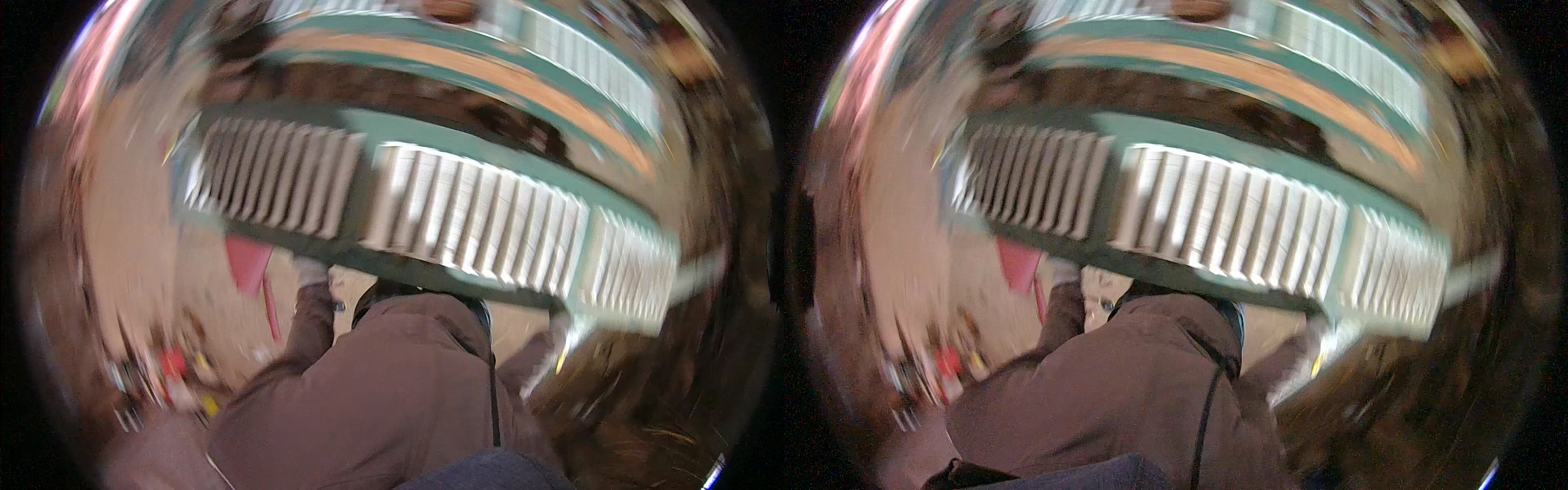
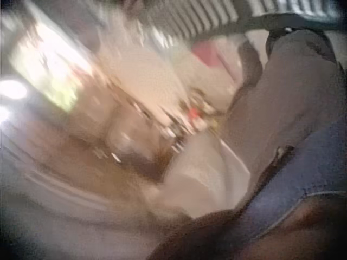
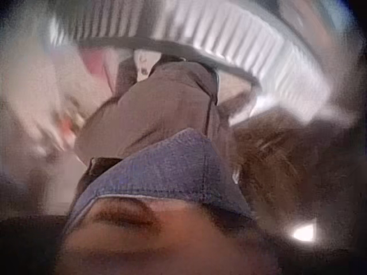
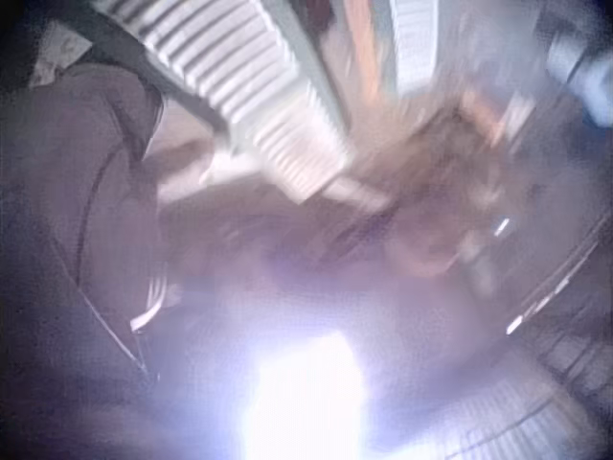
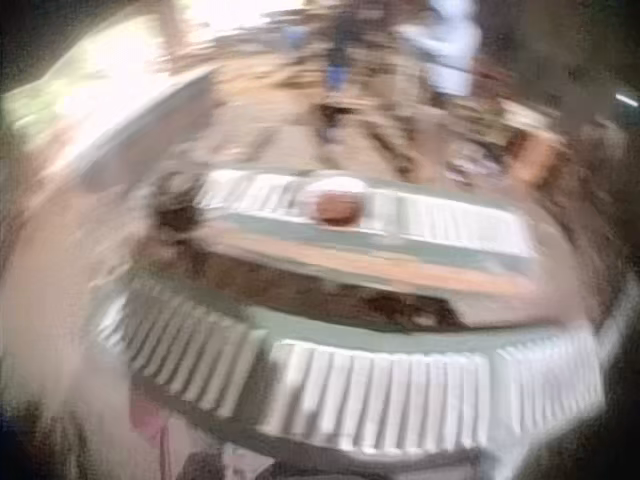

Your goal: The person sands a green wooden shutter with an orbital sander, then applies a brown paste filler with a putty knife to fill holes and imperfections. The person also applies glue from a bottle to the slats and wipes the surface with a cloth.

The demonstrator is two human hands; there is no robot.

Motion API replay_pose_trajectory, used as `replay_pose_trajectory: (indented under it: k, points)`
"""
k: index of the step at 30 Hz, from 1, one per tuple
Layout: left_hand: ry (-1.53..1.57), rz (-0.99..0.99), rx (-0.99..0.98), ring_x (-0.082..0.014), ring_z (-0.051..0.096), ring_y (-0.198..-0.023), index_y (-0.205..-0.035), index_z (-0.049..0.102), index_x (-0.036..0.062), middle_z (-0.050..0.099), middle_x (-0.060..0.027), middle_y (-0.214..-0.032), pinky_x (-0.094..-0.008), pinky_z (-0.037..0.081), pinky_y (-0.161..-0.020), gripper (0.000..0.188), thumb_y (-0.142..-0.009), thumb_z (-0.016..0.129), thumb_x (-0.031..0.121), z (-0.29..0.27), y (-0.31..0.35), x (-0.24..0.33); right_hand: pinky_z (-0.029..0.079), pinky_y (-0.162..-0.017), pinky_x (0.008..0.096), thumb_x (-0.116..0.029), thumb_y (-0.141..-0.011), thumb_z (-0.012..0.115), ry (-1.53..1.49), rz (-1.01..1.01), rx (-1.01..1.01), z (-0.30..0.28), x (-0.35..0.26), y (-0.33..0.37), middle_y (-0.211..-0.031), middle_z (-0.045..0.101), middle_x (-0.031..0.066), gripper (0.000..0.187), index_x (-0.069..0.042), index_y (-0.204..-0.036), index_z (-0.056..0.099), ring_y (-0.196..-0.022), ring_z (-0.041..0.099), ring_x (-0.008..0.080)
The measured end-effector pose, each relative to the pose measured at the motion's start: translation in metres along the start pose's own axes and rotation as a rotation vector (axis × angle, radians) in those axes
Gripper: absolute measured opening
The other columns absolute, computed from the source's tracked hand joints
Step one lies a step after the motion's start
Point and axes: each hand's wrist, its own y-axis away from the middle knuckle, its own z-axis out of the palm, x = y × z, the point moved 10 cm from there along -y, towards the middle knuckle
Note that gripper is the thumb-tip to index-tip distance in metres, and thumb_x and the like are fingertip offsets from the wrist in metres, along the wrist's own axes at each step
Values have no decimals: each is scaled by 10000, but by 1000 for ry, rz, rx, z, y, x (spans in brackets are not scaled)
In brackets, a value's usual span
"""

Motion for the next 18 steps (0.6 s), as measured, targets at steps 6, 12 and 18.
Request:
replay_pose_trajectory:
  k: [6, 12, 18]
  points:
    - [-541, -50, 362, -285, 672, -1091, -1146, 665, 59, 703, -110, -1116, -434, 550, -922, 359, -1041, 470, 342, -117, -20, -89, 515, -918, 526, -366, -1002, 559, -14, -8, 448, -89, 31, 12, -1226, 704, 105, 362, -82, -1170, 707, -1012, 701, 258]
    - [-1065, -86, 160, -419, 698, -971, -1066, 685, -7, 697, -286, -1077, -483, 549, -841, 436, -993, 461, 360, -46, 39, 18, 532, -897, 503, -368, -1016, 548, -283, 101, 877, -154, 101, 9, -1226, 691, 123, 380, -49, -1178, 676, -997, 695, 259]
    - [-593, -120, -10, -218, 716, -595, -854, 700, 9, 745, -147, -761, -372, 565, -598, 400, -1026, 443, 264, -87, 73, 91, 556, -867, 470, -371, -1035, 534, -809, -105, 1392, -259, 157, 57, -1227, 674, 149, 410, -5, -1190, 632, -976, 686, 260]
